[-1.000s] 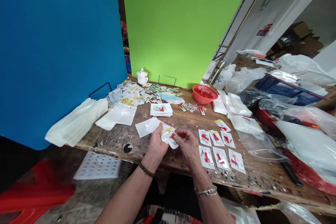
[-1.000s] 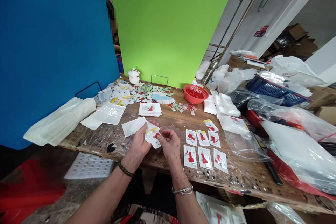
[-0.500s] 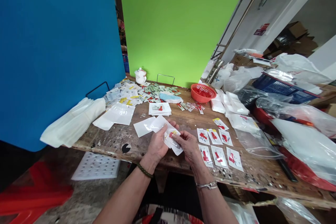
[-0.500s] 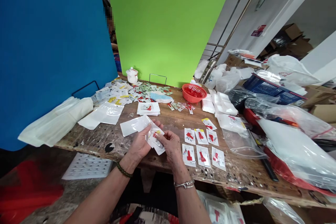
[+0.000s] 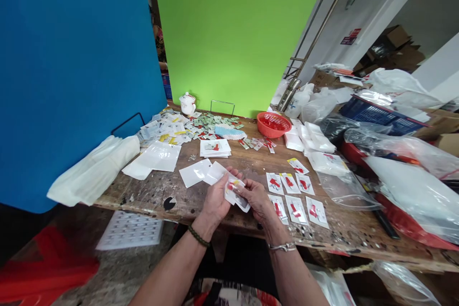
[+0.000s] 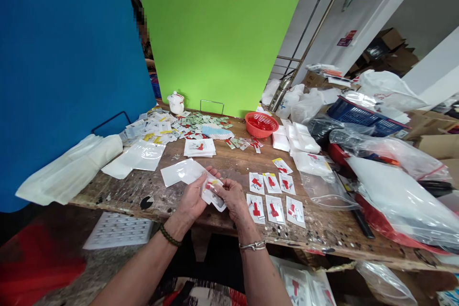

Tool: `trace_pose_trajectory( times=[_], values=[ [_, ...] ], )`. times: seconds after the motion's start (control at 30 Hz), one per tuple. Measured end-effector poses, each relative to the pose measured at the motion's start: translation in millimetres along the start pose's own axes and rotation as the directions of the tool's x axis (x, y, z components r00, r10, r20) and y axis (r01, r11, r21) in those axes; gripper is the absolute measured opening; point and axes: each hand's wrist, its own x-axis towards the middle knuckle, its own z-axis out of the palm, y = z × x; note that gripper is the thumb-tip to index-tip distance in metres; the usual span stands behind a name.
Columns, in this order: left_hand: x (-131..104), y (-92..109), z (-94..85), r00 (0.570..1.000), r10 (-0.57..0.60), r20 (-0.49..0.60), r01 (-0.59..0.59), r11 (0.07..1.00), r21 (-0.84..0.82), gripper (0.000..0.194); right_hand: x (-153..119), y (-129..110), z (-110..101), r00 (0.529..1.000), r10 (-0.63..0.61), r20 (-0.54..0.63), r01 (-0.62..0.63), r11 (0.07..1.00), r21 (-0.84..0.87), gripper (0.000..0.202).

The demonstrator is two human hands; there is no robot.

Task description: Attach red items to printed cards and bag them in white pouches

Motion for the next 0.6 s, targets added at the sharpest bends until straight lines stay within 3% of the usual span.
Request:
trace_pose_trajectory(
  times=[0.3,0.47,0.6],
  values=[
    [1.1,9.5,0.0,0.998,0.041,-0.048,-0.043,0.998,-0.051,0.012,-9.8,-0.7,-5.8,0.998,-0.026,0.058,0.029,0.997,-0.065,0.046],
    [0.0,3.1,-0.9,0.999,0.036,-0.012,-0.035,0.999,0.015,0.014,-3.6,2.5,-1.5,0.996,-0.063,-0.07,0.057,0.994,-0.088,0.05],
    [-1.0,4.3,-0.1,0.997,0.077,-0.009,-0.077,0.997,-0.004,0.028,-2.6,3.7,2.2,0.982,-0.139,-0.131,0.116,0.978,-0.172,0.053]
  ],
)
